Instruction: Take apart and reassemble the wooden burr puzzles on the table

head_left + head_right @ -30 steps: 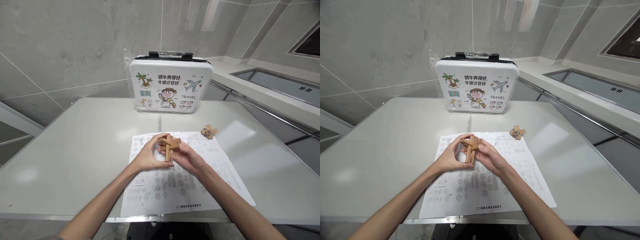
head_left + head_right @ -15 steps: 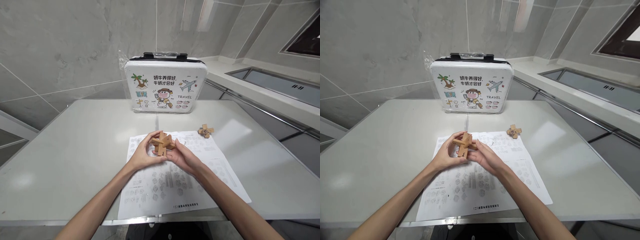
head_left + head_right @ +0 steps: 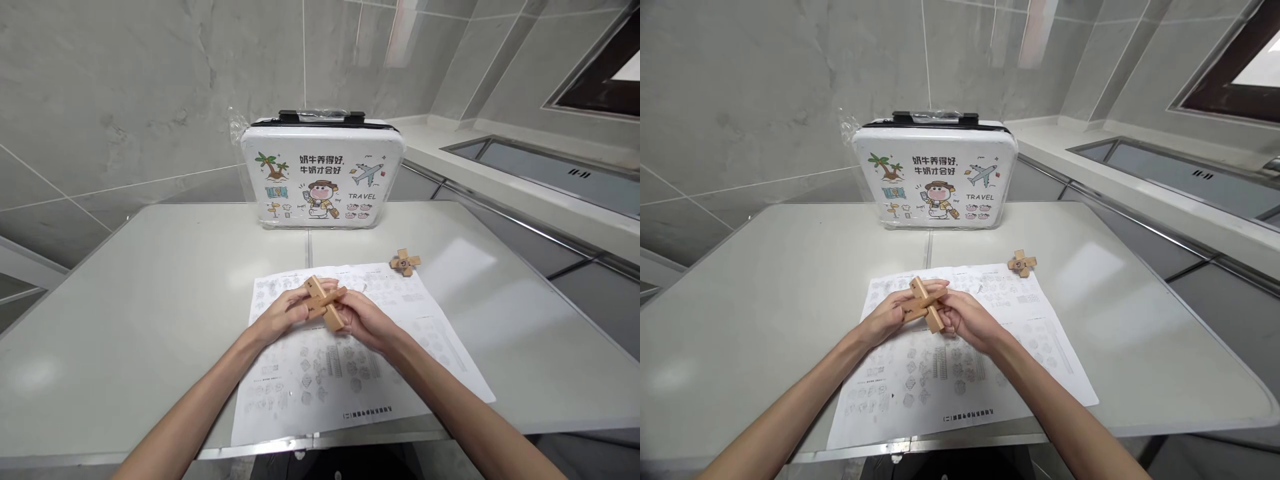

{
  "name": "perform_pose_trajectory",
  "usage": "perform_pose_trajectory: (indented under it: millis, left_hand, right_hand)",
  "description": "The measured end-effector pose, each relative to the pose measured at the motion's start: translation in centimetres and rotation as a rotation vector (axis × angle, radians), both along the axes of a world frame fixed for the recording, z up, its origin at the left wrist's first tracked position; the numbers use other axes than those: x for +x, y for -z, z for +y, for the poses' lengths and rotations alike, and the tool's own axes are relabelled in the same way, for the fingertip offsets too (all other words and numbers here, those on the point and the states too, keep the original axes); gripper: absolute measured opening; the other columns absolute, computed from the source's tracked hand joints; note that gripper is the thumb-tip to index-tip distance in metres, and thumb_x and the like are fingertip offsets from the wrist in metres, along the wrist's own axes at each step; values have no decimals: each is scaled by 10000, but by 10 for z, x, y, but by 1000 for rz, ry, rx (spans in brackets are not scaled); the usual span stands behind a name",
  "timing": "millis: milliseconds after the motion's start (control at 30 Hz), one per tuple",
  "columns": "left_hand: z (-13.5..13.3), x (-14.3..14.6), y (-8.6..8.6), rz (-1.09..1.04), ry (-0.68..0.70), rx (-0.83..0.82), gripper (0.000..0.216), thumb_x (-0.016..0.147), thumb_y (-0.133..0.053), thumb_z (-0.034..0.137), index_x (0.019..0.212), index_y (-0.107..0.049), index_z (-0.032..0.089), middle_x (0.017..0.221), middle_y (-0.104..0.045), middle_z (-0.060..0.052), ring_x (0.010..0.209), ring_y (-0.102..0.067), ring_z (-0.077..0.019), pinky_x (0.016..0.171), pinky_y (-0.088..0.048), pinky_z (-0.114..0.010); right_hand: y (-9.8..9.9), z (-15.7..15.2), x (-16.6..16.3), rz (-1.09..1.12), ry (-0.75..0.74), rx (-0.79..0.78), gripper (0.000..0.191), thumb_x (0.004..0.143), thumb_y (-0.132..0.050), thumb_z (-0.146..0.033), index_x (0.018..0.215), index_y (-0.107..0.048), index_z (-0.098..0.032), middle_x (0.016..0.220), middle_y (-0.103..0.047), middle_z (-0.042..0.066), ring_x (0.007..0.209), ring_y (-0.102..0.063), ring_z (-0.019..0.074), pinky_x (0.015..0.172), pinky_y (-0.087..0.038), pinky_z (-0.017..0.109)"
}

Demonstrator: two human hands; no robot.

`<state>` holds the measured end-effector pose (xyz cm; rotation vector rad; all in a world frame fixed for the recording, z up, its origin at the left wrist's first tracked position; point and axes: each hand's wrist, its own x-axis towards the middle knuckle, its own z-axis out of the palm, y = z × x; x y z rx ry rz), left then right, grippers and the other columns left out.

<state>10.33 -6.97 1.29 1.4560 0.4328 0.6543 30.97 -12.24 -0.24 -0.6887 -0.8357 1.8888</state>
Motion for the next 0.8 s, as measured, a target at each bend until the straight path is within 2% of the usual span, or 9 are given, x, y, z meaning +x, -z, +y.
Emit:
perform_pose_trajectory:
  millis: [100, 200, 267, 500, 667, 800]
  left_hand:
    - [3, 2, 9, -82, -176, -100, 711, 921, -648, 730, 1424, -702, 231, 1552, -597, -175, 1480, -503, -406, 1200, -408, -545]
    - [7, 3, 13, -161, -398, -136, 570, 945, -678, 655, 1319, -758, 232, 1508, -640, -151, 1418, -558, -358, 1112, -477, -454]
    - [9, 3, 12, -160, -475, -174, 520, 944, -693, 634, 1243, -784, 219, 1456, -671, -148, 1360, -595, -336, 1040, -506, -405]
    - [9, 4, 8, -108, -526, -228, 473, 896, -754, 607, 1101, -805, 184, 1263, -734, -143, 1187, -664, -290, 938, -525, -359]
    - [9, 3, 8, -92, -517, -222, 453, 897, -754, 593, 1087, -803, 185, 1249, -736, -140, 1168, -674, -282, 915, -528, -354]
    - [10, 2, 7, -96, -507, -233, 458, 899, -752, 592, 1092, -799, 179, 1238, -727, -142, 1144, -664, -279, 921, -519, -353]
  right_hand:
    - [0, 4, 3, 87, 32, -50, 234, 942, -755, -365, 812, -661, -196, 601, -533, -50, 463, -395, 93, 429, -346, 220]
    - [3, 11, 8, 131, 192, -95, 227, 906, -796, -358, 826, -650, -203, 744, -629, -19, 522, -485, 91, 425, -384, 213]
    - [8, 16, 13, 132, 277, -96, 206, 905, -806, -361, 889, -666, -210, 816, -663, -7, 570, -531, 99, 440, -420, 215]
    - [27, 33, 39, 170, 452, -33, 222, 906, -822, -353, 915, -632, -239, 837, -599, -18, 597, -502, 91, 449, -486, 173]
    - [34, 39, 51, 154, 508, 34, 238, 903, -821, -332, 923, -597, -255, 880, -607, -24, 611, -521, 84, 480, -534, 148]
    - [36, 40, 51, 244, 560, -22, 180, 936, -789, -262, 973, -614, -243, 916, -654, -19, 630, -577, 60, 511, -563, 103]
